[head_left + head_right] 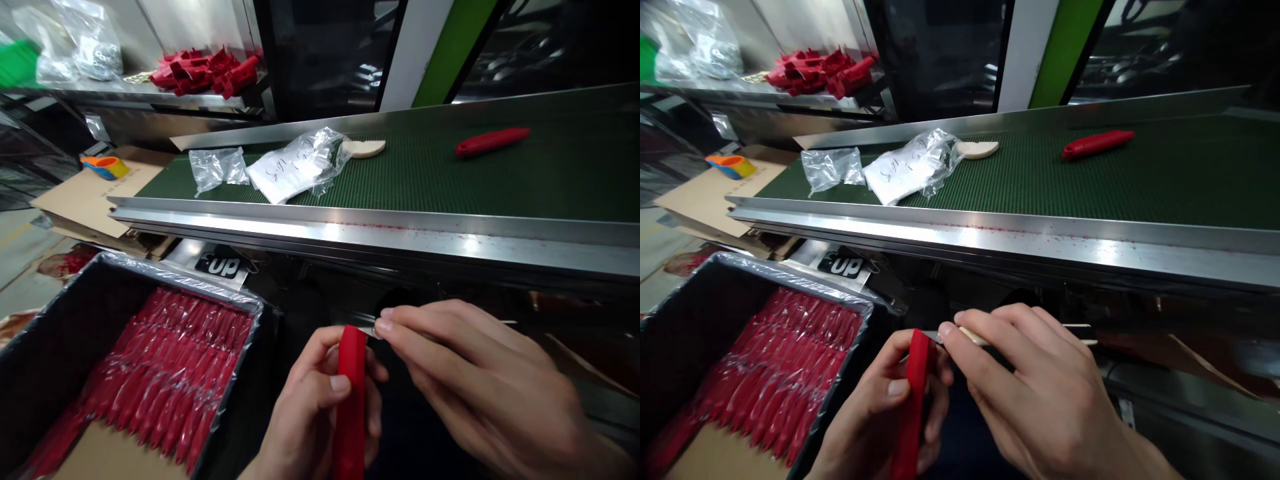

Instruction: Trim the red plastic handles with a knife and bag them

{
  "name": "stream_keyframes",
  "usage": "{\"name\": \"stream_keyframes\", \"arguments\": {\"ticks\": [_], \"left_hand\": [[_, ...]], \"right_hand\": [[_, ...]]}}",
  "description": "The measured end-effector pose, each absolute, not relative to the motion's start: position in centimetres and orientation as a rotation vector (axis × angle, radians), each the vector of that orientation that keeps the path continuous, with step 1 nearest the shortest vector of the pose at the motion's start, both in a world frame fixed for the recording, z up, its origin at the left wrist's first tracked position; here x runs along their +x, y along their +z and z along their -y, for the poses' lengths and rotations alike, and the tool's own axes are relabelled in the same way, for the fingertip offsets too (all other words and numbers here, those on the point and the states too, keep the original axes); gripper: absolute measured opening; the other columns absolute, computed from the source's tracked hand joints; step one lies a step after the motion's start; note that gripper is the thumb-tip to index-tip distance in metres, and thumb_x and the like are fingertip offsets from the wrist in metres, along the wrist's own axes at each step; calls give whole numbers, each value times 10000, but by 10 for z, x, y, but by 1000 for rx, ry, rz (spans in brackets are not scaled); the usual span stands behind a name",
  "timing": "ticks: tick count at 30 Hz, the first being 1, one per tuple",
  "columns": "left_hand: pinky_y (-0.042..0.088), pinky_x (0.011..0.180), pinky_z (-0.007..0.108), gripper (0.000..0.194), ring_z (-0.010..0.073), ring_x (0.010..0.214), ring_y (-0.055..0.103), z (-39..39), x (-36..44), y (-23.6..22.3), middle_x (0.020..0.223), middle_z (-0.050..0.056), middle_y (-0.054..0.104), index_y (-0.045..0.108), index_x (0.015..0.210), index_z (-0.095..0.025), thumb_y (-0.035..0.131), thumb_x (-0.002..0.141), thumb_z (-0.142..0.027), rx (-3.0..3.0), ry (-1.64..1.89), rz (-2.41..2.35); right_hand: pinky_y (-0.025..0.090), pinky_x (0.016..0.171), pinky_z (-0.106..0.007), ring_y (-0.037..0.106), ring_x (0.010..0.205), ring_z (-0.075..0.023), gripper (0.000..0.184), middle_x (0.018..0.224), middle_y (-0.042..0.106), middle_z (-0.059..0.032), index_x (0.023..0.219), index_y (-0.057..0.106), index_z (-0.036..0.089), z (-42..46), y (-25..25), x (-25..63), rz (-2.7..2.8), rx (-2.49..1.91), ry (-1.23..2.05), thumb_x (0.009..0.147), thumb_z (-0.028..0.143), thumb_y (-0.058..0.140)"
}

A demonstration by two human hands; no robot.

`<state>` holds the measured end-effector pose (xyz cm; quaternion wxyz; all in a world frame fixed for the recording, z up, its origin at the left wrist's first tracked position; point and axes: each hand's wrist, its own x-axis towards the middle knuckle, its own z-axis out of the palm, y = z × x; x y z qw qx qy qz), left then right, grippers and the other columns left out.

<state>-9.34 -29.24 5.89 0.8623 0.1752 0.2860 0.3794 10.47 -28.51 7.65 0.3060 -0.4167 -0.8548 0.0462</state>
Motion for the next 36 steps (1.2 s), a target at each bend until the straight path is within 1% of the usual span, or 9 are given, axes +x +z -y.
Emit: {"name": "stream_keyframes", "arguments": {"ticks": [4,9,14,18,23,27,31,36], "left_hand": [[453,484,157,250,90,615,544,293,-93,58,985,61,623,618,1097,-221,535,862,-242,381,813,-594],[464,463,156,253,77,583,535,291,-93,50,988,58,613,631,1090,-215,517,865,-226,392,808,-535],[446,418,159,265,77,529,526,290,-93,46,930,58,623,623,1082,-208,515,840,-210,341,873,-528],[435,434,167,226,82,551,510,287,-94,55,888,34,594,620,1032,-202,513,833,-211,296,847,-630],[433,461,180,205,84,572,505,281,-96,59,933,35,589,608,1035,-204,491,868,-228,358,852,-688],[418,455,163,209,104,636,482,276,-95,60,915,52,575,600,1039,-181,483,868,-206,372,888,-670],[447,521,182,219,103,653,507,271,-95,60,910,64,594,574,1061,-167,481,863,-178,385,926,-673],[415,471,171,220,97,628,478,266,-96,58,914,45,572,534,1096,-197,451,893,-186,333,918,-637]], "right_hand": [[442,814,-333,541,1007,-180,348,1180,621,-77,1230,612,134,286,75,104,2293,-1103,140,910,27,527],[430,824,-325,535,1004,-169,345,1158,620,-67,1229,610,128,286,74,105,2292,-1103,154,912,21,528],[418,781,-320,531,963,-177,348,1152,627,-64,1222,619,135,290,71,104,2338,-1070,159,904,38,519],[414,725,-312,549,902,-180,312,1074,680,-43,1165,661,147,296,71,95,2340,-1064,109,910,73,498],[415,677,-305,563,804,-166,273,995,724,-6,1041,717,185,301,72,84,2326,-1058,28,908,84,501],[424,652,-310,586,785,-166,268,1002,737,7,1036,723,207,306,71,81,2344,-1044,37,922,101,505],[422,611,-308,607,758,-164,255,942,747,9,982,733,216,311,69,77,2339,-1035,13,930,113,506],[430,589,-297,610,730,-155,220,916,746,10,934,733,207,317,63,72,2291,-1031,29,920,110,536]]}}
